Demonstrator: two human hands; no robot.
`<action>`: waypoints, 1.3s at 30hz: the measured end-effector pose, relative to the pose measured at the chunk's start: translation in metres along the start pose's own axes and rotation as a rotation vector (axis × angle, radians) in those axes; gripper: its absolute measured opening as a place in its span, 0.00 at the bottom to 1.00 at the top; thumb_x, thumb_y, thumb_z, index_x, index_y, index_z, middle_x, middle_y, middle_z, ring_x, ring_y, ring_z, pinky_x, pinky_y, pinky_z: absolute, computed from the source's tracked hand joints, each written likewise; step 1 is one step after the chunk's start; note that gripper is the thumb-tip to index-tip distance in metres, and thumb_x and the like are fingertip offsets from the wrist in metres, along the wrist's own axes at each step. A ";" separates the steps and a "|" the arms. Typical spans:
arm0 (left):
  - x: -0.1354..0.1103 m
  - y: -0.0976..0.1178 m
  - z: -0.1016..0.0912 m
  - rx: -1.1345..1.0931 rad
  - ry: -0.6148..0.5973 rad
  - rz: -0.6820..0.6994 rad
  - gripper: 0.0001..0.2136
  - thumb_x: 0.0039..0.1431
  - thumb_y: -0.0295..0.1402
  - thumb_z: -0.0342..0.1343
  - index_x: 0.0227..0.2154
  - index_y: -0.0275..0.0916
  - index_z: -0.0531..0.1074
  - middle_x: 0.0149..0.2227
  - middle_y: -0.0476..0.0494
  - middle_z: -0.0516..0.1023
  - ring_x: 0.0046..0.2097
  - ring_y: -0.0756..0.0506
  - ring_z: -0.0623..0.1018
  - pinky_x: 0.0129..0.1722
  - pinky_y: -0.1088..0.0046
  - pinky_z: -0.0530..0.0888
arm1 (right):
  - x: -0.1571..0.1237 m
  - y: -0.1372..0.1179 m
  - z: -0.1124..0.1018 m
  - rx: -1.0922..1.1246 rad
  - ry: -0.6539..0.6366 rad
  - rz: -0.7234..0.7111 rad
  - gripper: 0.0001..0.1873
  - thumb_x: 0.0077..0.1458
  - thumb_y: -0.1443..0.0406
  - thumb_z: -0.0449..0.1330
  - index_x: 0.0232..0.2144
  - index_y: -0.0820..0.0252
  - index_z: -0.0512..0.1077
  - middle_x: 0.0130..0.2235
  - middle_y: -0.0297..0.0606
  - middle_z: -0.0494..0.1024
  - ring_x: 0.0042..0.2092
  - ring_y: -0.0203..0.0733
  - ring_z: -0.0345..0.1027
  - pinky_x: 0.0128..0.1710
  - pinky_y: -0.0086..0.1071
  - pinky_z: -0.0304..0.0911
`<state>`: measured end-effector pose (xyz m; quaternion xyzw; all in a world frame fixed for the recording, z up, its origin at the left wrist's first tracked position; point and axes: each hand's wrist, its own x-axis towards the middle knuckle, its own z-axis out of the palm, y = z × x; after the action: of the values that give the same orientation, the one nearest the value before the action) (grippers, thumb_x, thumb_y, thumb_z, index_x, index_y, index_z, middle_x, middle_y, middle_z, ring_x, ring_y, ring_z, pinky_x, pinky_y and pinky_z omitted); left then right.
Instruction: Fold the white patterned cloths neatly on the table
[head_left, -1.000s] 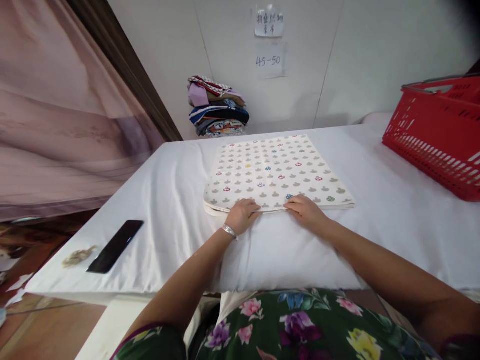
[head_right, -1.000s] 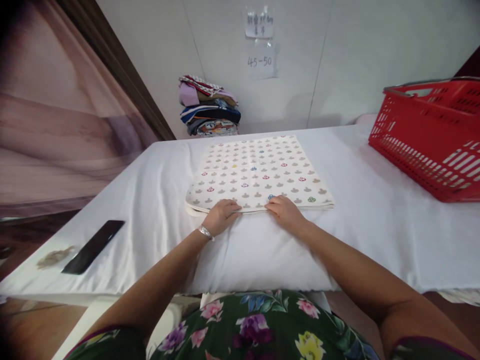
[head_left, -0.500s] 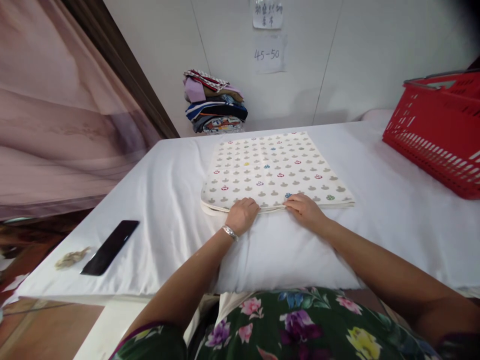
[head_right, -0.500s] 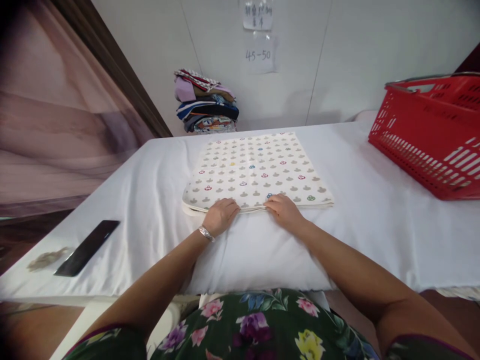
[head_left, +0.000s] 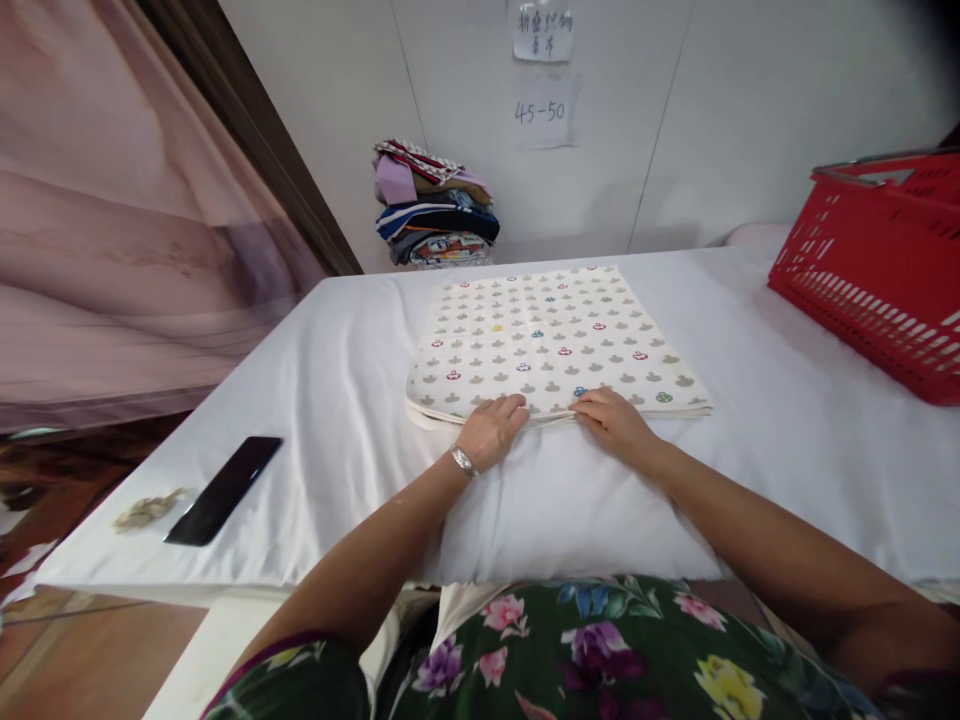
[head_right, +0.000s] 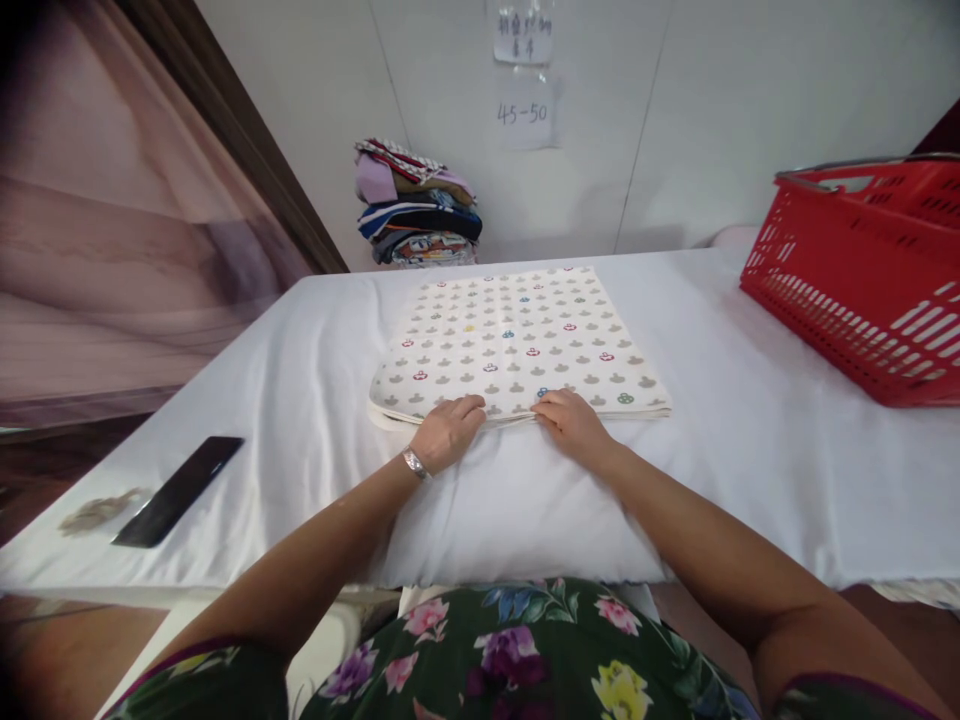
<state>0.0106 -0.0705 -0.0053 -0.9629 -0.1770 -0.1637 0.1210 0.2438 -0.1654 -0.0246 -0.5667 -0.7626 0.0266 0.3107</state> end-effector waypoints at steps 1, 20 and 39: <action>0.000 -0.001 0.002 0.006 0.015 0.023 0.08 0.60 0.25 0.44 0.34 0.38 0.68 0.44 0.43 0.71 0.39 0.47 0.70 0.35 0.70 0.65 | 0.000 0.000 0.000 -0.002 -0.002 -0.001 0.13 0.60 0.65 0.48 0.38 0.57 0.73 0.38 0.41 0.73 0.40 0.44 0.64 0.39 0.39 0.59; -0.001 0.004 0.005 -0.023 0.031 0.019 0.08 0.59 0.26 0.45 0.27 0.37 0.67 0.29 0.45 0.71 0.32 0.47 0.69 0.35 0.69 0.64 | -0.001 -0.001 0.001 -0.025 -0.009 -0.044 0.13 0.59 0.66 0.48 0.39 0.57 0.72 0.37 0.41 0.72 0.39 0.44 0.63 0.39 0.39 0.59; 0.000 0.011 -0.001 -0.096 -0.075 -0.079 0.09 0.62 0.28 0.42 0.37 0.38 0.68 0.34 0.43 0.71 0.38 0.46 0.69 0.36 0.68 0.65 | 0.001 -0.003 -0.002 -0.025 -0.015 -0.014 0.14 0.60 0.64 0.47 0.37 0.56 0.73 0.37 0.41 0.73 0.39 0.43 0.64 0.39 0.38 0.59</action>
<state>0.0147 -0.0806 -0.0067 -0.9653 -0.2113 -0.1407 0.0614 0.2424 -0.1661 -0.0220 -0.5650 -0.7691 0.0190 0.2981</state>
